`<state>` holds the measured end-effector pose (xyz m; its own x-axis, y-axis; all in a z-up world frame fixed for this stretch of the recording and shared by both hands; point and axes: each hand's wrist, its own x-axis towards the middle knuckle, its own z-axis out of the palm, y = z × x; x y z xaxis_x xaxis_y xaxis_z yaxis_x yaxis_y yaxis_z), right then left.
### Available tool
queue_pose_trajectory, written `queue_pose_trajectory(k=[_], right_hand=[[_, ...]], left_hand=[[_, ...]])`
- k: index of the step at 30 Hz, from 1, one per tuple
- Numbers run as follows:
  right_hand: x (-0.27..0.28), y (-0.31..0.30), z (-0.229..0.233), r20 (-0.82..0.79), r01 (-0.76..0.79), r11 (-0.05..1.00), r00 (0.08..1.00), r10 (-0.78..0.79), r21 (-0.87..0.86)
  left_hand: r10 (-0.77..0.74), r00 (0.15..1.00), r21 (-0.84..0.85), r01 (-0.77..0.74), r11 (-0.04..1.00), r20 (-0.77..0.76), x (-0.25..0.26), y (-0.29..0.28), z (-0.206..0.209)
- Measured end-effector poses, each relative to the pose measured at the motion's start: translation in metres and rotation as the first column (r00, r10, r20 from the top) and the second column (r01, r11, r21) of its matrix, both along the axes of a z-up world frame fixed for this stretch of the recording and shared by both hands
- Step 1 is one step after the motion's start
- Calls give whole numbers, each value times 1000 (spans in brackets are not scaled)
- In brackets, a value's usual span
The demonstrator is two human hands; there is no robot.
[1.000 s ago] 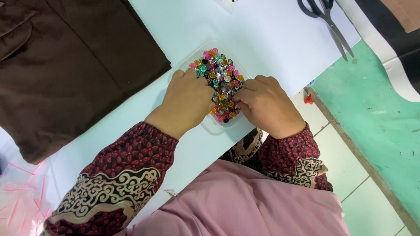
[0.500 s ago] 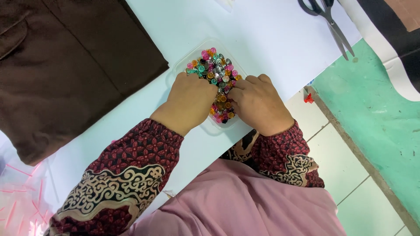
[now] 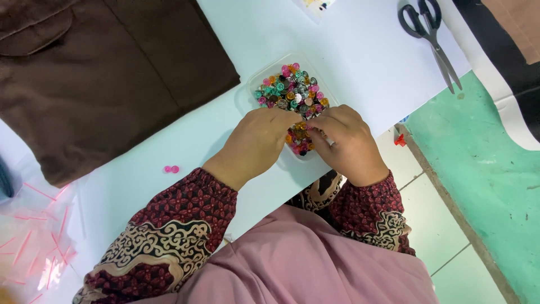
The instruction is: The person is picking up small silver charms and pink beads from a white table and placing them into small clear plastic zip-lock bags.
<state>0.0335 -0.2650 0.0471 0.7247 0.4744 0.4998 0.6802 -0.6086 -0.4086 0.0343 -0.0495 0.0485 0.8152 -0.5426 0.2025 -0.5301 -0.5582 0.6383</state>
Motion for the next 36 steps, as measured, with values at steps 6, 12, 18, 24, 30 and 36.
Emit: queue_pose_trajectory(k=[6, 12, 18, 24, 30, 36], right_hand=[[-14, 33, -10, 152, -126, 973, 984, 97, 194], [-50, 85, -24, 17, -312, 932, 949, 314, 184], [-44, 129, -26, -60, -416, 908, 906, 419, 56], [-3, 195, -5, -314, -513, 855, 825, 469, -72], [3, 219, -38, -218, -455, 877, 882, 419, -155], [2, 221, -47, -149, -491, 855, 870, 470, -170]], left_hand=[[114, 983, -156, -91, 984, 147, -29, 18, -27], [195, 936, -12, -200, 980, 294, -94, 90, -33], [460, 830, -100, -453, 886, 315, -121, 180, -61], [531, 797, -226, -482, 846, 288, -101, 205, -86], [532, 821, -165, -506, 846, 207, -102, 213, -98], [507, 848, -98, -497, 862, 155, -107, 215, -82]])
